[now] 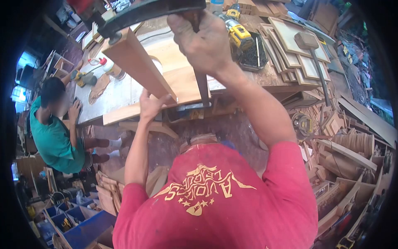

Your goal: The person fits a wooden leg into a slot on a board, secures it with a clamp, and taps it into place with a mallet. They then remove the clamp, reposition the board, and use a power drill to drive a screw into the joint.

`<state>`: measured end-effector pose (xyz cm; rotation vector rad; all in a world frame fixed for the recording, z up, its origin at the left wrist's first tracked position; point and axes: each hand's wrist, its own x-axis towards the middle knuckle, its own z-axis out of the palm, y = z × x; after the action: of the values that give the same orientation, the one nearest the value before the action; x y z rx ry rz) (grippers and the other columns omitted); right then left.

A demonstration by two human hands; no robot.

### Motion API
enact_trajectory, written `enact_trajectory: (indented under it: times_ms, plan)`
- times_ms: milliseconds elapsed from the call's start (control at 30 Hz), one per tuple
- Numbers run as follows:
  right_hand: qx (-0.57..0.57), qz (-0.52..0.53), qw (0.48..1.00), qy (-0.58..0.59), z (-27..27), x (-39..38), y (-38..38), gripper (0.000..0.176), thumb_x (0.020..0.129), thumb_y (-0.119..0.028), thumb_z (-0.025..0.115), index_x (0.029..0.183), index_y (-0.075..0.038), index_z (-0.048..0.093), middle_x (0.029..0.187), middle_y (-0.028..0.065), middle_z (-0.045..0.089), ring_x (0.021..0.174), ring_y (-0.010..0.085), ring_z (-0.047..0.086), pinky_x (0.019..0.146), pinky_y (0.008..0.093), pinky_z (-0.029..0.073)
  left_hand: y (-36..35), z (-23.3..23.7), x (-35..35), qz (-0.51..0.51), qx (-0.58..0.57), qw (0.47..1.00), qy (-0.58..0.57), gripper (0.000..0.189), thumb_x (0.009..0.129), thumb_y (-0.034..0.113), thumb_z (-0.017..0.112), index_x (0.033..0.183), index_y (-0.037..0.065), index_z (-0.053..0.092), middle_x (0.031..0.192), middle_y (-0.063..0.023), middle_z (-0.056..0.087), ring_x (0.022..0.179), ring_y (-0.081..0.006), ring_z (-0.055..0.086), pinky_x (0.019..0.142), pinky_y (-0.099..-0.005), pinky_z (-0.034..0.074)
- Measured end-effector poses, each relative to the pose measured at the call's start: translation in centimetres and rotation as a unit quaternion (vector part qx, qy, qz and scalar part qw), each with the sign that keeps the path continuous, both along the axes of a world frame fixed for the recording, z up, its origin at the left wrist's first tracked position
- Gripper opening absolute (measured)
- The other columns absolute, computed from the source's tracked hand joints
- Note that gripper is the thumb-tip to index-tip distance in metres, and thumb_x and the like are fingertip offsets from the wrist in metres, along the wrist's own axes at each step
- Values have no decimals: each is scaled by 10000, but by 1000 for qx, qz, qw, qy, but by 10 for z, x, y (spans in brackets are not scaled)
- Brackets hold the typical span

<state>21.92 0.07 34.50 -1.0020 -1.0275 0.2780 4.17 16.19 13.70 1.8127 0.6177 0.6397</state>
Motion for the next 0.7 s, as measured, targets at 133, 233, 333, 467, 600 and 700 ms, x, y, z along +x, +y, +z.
enact_trajectory:
  times_ms: [133,233,333,467,600,700]
  plan:
    - [16,-1,1000,11,5,-15,-1,187,1053,-200,624,1055,-14,598,671,-50,520,555,23,462,469,214,360,5,107,14,-80,-1,947,-311,674,777,240,929,1307,-9,595,1234,-167,690,1159,-228,654,1005,-363,515]
    - [7,8,1000,23,4,-19,-4,167,1057,-182,613,1042,-19,580,657,-46,502,517,26,445,444,224,347,14,158,21,-136,9,935,-326,638,845,287,878,1308,-33,578,1183,-179,709,1075,-242,701,950,-369,562]
    - [8,-3,1000,26,4,-24,-8,156,1057,-172,610,1029,-24,570,655,-45,497,500,28,442,429,229,338,14,171,32,-150,11,935,-321,615,907,335,811,1308,-65,571,1154,-201,721,967,-270,748,854,-395,630]
    - [27,-50,998,27,1,-41,-11,137,1051,-147,619,1081,-13,610,707,-51,533,544,21,455,462,225,348,16,164,35,-171,-36,926,-335,535,890,237,837,1280,-12,569,1148,-129,733,1010,-193,724,894,-328,589]
    - [51,-146,987,-33,1,-60,-7,154,1056,-161,612,1076,-8,612,685,-20,541,524,45,458,455,235,354,13,168,34,-172,-23,925,-339,511,894,208,834,1283,1,574,1134,-102,724,1006,-162,705,892,-315,574]
    - [27,-208,974,-85,-4,-72,-7,161,1061,-163,604,970,-41,551,626,3,512,468,64,434,415,242,337,14,170,33,-122,12,943,-309,411,892,209,826,1178,-16,633,1030,-75,737,927,-108,683,834,-287,552]
